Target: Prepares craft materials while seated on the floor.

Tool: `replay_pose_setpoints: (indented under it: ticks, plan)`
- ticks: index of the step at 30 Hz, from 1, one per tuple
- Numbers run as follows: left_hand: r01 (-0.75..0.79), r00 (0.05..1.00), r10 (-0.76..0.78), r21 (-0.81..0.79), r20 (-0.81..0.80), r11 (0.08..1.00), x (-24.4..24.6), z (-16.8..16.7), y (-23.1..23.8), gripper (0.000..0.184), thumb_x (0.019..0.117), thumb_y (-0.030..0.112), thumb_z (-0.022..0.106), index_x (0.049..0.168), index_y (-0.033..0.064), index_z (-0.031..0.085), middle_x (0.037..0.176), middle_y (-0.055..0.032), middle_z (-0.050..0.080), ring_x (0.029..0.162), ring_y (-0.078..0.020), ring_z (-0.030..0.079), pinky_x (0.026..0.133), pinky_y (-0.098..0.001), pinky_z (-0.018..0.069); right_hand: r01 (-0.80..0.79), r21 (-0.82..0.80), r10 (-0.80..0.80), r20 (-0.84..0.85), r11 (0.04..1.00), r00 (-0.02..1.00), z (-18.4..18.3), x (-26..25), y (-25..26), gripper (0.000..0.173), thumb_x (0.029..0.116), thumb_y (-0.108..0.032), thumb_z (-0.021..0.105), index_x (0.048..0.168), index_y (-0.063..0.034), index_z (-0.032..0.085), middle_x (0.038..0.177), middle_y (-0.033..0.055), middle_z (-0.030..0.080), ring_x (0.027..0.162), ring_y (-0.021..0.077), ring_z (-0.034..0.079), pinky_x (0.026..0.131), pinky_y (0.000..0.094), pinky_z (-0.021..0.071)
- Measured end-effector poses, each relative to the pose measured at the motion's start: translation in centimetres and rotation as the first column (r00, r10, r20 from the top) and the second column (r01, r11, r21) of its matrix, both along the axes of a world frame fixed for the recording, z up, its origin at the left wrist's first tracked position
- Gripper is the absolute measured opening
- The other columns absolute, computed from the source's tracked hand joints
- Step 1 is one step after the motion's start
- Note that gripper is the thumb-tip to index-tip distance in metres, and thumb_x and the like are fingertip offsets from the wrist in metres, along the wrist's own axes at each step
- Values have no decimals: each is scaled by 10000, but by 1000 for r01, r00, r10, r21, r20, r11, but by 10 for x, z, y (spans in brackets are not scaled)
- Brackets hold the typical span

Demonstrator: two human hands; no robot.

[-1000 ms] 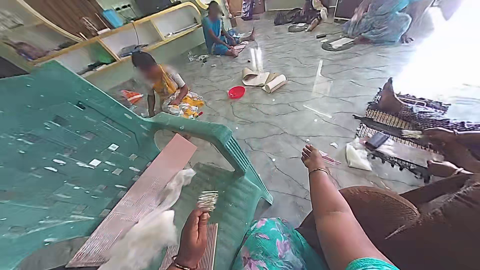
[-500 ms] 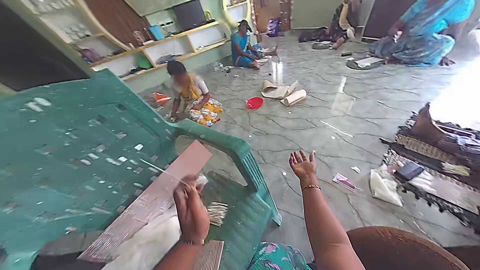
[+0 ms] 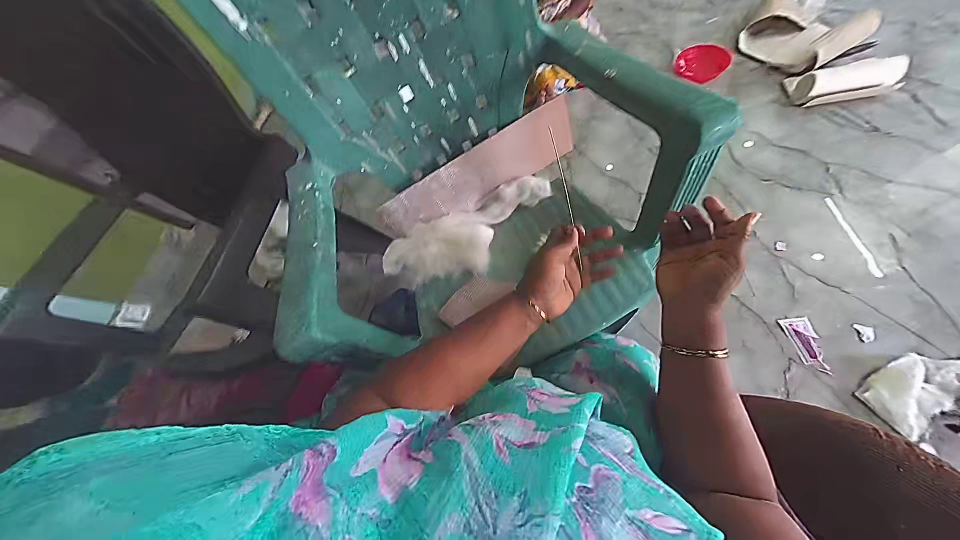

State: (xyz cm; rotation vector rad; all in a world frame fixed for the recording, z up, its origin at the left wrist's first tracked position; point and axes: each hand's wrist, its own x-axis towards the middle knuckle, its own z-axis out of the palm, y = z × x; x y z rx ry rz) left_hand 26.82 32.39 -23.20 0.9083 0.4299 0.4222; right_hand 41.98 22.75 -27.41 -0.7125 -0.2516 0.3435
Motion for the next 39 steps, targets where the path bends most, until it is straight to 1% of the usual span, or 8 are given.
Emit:
replay_pose_setpoints:
  ticks: [5,9,14,17,20,25,29,39]
  plan:
    - [-132,990,126,106,55,986,-43,33,19,261,1145,264,196,1139,158,435,1077,-52,693,934,-192,720,812,-357,602,-104,-203,110,21,974,994,6,-37,-25,523,1126,-376,132,1034,-211,619,832,-96,681,774,58,655,735,267,554]
    - [-84,996,84,241,8,967,-109,34,24,234,1131,201,275,1063,175,497,830,30,645,717,-100,655,707,-271,587,-235,-537,421,254,810,871,8,-82,-40,266,1090,-198,381,1071,-140,640,907,-93,692,799,14,657,740,220,564]
    - [221,961,-132,389,-243,894,-191,11,6,252,1101,129,307,1105,83,555,902,20,669,818,-92,680,807,-292,592,-72,-887,871,429,456,239,4,-160,-41,171,954,-87,671,1083,-4,748,1053,166,726,949,275,714,852,475,591]
    - [354,922,-250,383,-296,853,-232,-9,-5,260,1087,110,325,1111,48,576,983,6,681,909,-101,692,884,-311,584,28,-949,948,311,313,-62,-8,-192,-37,258,965,-180,656,1166,-47,748,1191,200,711,1163,393,655,984,597,502]
    - [339,933,-269,337,-238,878,-263,-23,-7,246,1086,92,334,1054,96,578,983,30,696,918,-83,699,890,-283,584,234,-967,978,54,101,-201,-13,-209,-29,308,1047,-212,529,1249,-52,697,1271,213,665,1259,424,588,1035,621,455]
    - [200,958,-97,384,-271,901,-306,-35,-1,217,1085,82,351,1060,73,566,968,28,686,901,-73,690,890,-271,576,421,-905,975,-138,-53,-175,-3,-227,-17,327,1076,-225,470,1151,12,683,1165,261,677,1165,462,623,963,649,472]
    - [202,946,-69,412,-315,889,-329,-55,6,219,1083,64,368,1057,31,584,974,20,674,931,-50,668,916,-258,558,555,-798,972,-211,-233,104,10,-253,-6,286,1020,-198,574,1151,38,667,1184,274,662,1106,463,653,855,634,522]
    - [255,945,-119,458,-305,852,-352,-88,19,201,1062,57,413,1076,-8,602,974,42,638,931,12,598,904,-206,495,671,-681,954,-168,-295,249,1,-274,1,265,1031,-195,564,1090,32,687,1113,264,693,1069,456,672,808,615,525]
